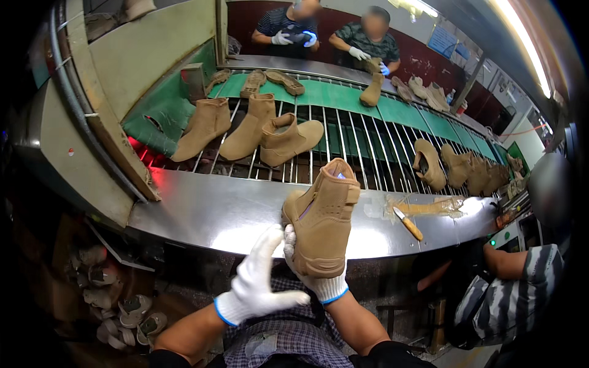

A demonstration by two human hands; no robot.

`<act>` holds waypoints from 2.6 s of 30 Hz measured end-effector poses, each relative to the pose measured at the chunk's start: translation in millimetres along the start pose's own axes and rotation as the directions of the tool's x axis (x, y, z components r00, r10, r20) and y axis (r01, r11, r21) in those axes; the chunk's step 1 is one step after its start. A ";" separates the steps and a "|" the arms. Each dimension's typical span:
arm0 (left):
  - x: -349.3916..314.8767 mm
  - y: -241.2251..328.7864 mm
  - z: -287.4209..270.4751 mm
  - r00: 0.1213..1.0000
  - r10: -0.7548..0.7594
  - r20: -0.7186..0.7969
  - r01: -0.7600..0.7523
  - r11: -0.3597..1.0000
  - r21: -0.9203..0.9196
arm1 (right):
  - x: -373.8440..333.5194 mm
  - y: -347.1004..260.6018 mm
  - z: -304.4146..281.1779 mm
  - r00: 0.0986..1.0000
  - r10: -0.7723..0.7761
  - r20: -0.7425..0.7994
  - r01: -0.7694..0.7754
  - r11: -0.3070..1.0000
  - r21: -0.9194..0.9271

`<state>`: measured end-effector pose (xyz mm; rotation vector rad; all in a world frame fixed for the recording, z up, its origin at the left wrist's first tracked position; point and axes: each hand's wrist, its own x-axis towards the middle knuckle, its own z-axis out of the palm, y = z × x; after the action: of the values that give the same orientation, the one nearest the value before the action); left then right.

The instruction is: The person handles footwear components on a conveyor belt, including picking up boots, using a small knife to trim material from the soles, and placing the shoes back onto the belt.

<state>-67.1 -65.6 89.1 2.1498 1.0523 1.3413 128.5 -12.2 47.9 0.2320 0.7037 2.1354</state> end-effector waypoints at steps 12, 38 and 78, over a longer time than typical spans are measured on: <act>-16.2 12.0 33.3 0.930 -0.359 -0.079 0.332 0.913 -0.238 | -14.5 10.6 -31.1 0.972 -0.223 -0.071 0.050 0.493 -0.869; 77.5 17.4 -6.3 0.860 0.296 0.415 -0.266 0.955 -0.130 | -67.7 -31.0 58.9 0.883 -0.361 0.299 0.065 -0.538 -0.841; -288.4 -62.7 -36.0 0.451 -0.793 -0.410 0.889 0.362 0.279 | -47.3 -107.9 143.7 0.836 -0.534 0.128 0.179 0.044 -0.983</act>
<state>-197.7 -248.8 -105.3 1.2175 2.3484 0.7924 288.0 60.1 109.8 -0.9456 -0.6384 1.6487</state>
